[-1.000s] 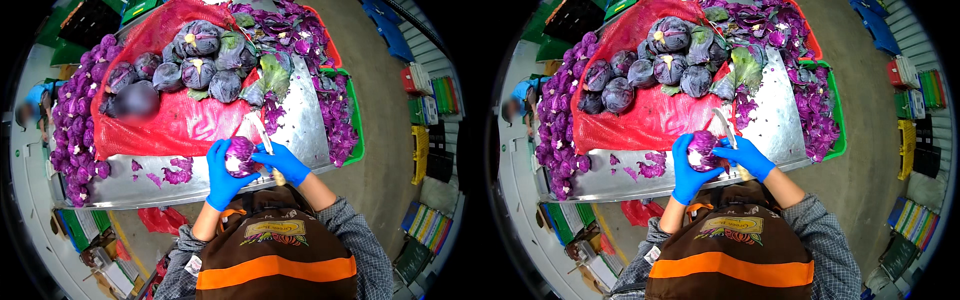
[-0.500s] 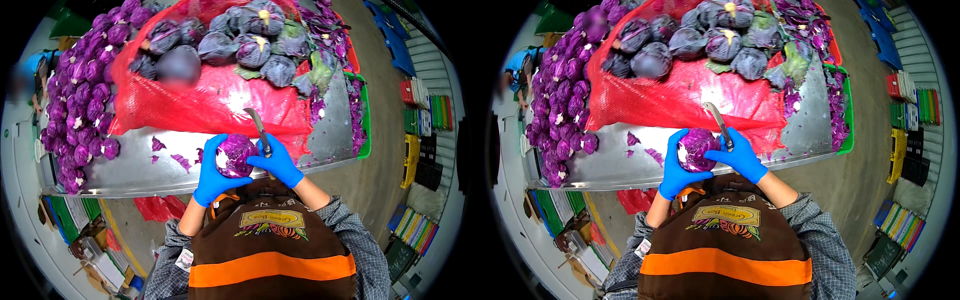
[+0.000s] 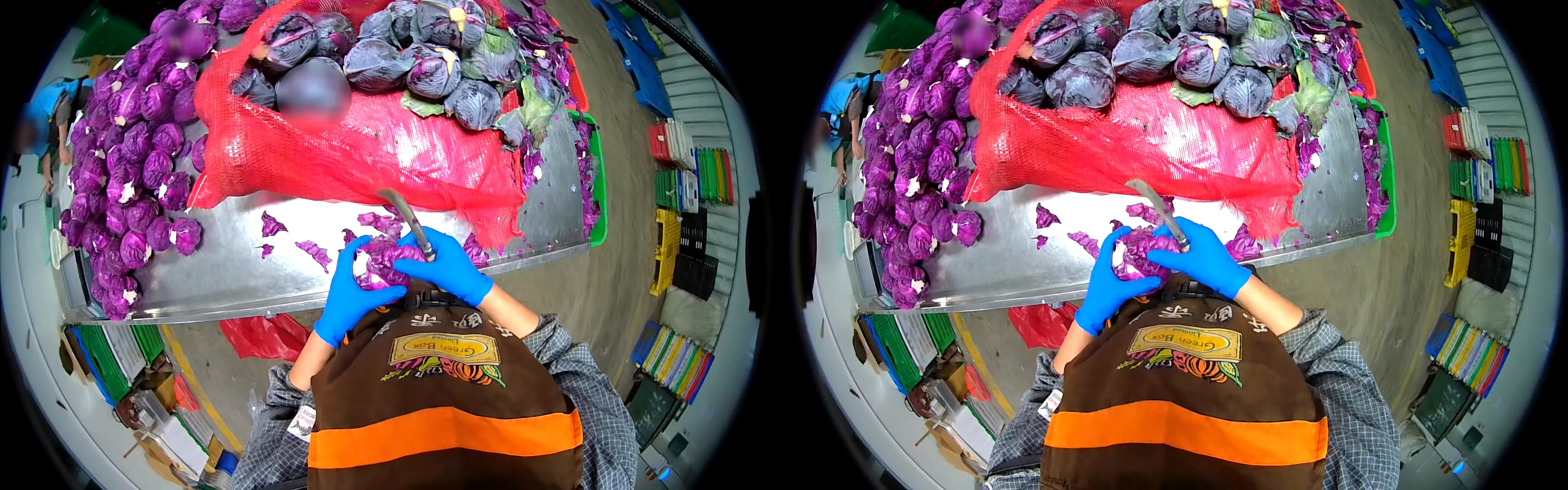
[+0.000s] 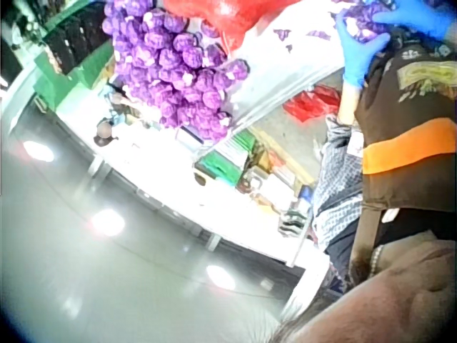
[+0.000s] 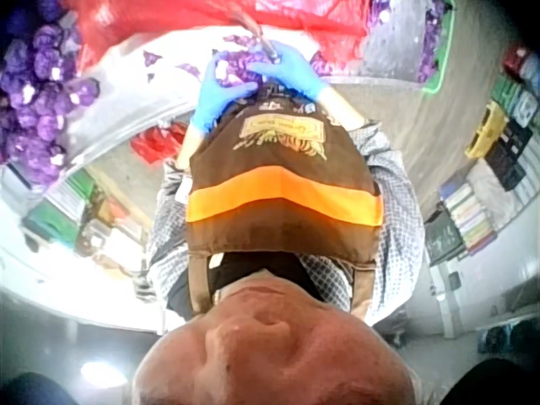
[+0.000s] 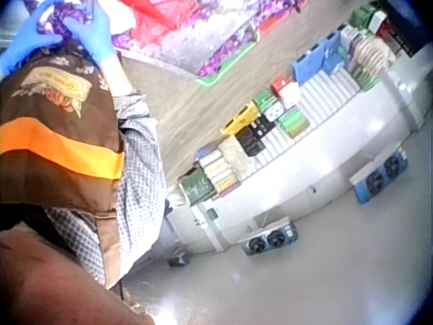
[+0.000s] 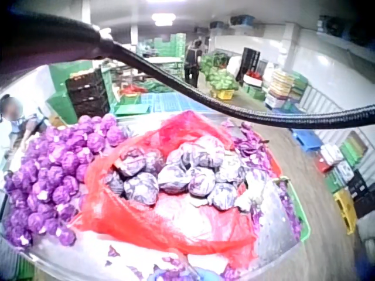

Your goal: The person processes red cabbage by cutting out the cores with a knife and pulling off loose outer leaves, then places the cored cabbage into a red mesh bag.

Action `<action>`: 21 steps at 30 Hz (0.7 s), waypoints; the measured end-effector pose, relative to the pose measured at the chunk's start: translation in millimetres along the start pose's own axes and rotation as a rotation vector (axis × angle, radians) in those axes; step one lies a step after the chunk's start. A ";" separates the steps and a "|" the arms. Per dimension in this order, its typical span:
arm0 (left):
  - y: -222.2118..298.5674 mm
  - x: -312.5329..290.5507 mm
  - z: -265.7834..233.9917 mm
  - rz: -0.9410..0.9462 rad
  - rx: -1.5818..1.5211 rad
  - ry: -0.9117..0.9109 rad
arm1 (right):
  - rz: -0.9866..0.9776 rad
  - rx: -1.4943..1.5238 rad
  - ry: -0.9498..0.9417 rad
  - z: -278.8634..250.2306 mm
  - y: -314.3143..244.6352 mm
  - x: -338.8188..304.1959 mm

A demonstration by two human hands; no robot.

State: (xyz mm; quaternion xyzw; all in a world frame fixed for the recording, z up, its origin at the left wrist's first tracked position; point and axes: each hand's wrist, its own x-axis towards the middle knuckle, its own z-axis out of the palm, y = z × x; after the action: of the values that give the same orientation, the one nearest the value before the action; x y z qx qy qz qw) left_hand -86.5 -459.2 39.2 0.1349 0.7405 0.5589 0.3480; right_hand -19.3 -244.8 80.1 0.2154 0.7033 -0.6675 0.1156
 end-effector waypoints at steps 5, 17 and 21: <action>8.6 10.9 -8.6 0.137 0.331 0.053 | 0.278 0.415 -0.159 -14.6 -45.8 0.8; -8.7 27.7 -188.8 0.057 -1.457 0.522 | 0.156 0.313 0.439 -46.2 -5.4 12.3; 23.9 88.0 -310.0 0.230 -1.309 0.662 | 0.294 0.475 0.321 -22.7 8.5 3.5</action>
State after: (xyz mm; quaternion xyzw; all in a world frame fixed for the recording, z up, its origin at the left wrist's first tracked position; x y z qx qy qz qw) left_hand -361.0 -626.8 70.3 -0.1991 0.3035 0.9302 0.0551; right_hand -15.7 -221.7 72.8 0.4382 0.4985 -0.7467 0.0448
